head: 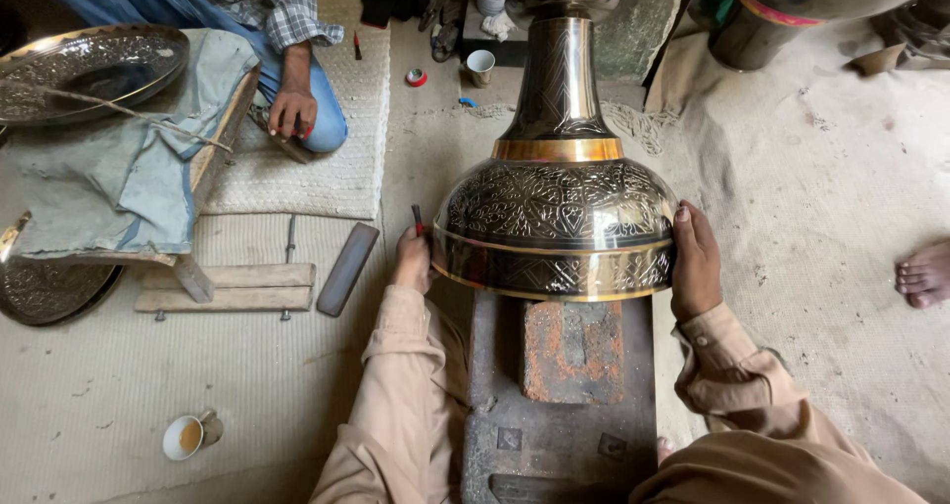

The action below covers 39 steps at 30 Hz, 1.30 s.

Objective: The person uses a small chisel and a wooden mallet to engrave intricate patterns onto the surface of a large metal vase. They repeatedly tap the chisel to create detailed designs on the vase's body.

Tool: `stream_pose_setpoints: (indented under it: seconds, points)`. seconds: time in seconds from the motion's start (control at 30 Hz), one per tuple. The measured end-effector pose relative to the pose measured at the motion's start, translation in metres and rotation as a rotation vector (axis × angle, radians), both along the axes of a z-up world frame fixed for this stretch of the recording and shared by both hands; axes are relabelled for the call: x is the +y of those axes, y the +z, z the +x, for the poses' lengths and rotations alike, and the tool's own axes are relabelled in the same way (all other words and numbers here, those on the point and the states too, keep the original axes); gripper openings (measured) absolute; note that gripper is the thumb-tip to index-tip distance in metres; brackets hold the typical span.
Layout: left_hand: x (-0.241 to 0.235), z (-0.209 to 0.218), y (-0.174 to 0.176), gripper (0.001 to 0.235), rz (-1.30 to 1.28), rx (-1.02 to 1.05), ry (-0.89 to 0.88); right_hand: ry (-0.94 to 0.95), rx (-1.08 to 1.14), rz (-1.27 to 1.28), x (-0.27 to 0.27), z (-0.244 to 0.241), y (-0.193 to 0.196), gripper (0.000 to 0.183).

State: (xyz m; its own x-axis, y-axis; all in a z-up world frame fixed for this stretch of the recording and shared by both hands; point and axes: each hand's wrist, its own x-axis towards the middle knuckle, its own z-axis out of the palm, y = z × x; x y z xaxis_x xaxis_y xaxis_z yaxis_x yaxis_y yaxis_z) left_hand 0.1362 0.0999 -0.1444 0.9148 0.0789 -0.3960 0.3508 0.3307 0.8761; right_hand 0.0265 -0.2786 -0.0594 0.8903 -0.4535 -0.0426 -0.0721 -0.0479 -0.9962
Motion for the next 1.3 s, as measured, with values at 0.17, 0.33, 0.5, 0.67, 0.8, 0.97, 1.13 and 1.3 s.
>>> stream_pose_setpoints:
  seconds: [0.17, 0.33, 0.5, 0.67, 0.8, 0.97, 1.13, 1.3]
  points:
    - [-0.010, -0.027, -0.001, 0.032, 0.137, 0.072, 0.078, 0.109, -0.032, 0.043, -0.017, 0.016, 0.009, 0.047]
    - [-0.005, -0.037, -0.012, 0.014, 0.273, 0.016, 0.160, 0.209, -0.063, -0.222, -0.018, 0.019, 0.010, 0.052]
    - [-0.006, -0.039, -0.019, 0.013, 0.253, -0.075, 0.176, 0.255, 0.037, -0.231, -0.021, 0.017, 0.007, 0.059]
    - [-0.003, -0.040, -0.009, 0.014, 0.278, -0.048, 0.135, 0.275, -0.015, -0.262, -0.022, 0.015, 0.000, 0.061]
    - [0.007, -0.047, -0.007, 0.020, 0.528, 0.000, 0.037, 0.248, -0.098, -0.262, -0.027, 0.009, -0.005, 0.058]
    - [0.015, -0.062, 0.014, 0.019, 0.886, -0.451, 0.230, 0.205, -0.079, -0.279, -0.025, 0.000, -0.006, 0.056]
    - [0.011, -0.091, 0.077, 0.018, 0.881, -0.676, 0.221, 0.163, -0.208, -0.445, -0.029, -0.026, -0.016, 0.057]
    - [-0.006, -0.109, 0.132, 0.022, 0.560, -0.735, 0.078, -0.006, -0.072, -0.555, -0.042, -0.077, -0.075, 0.060]
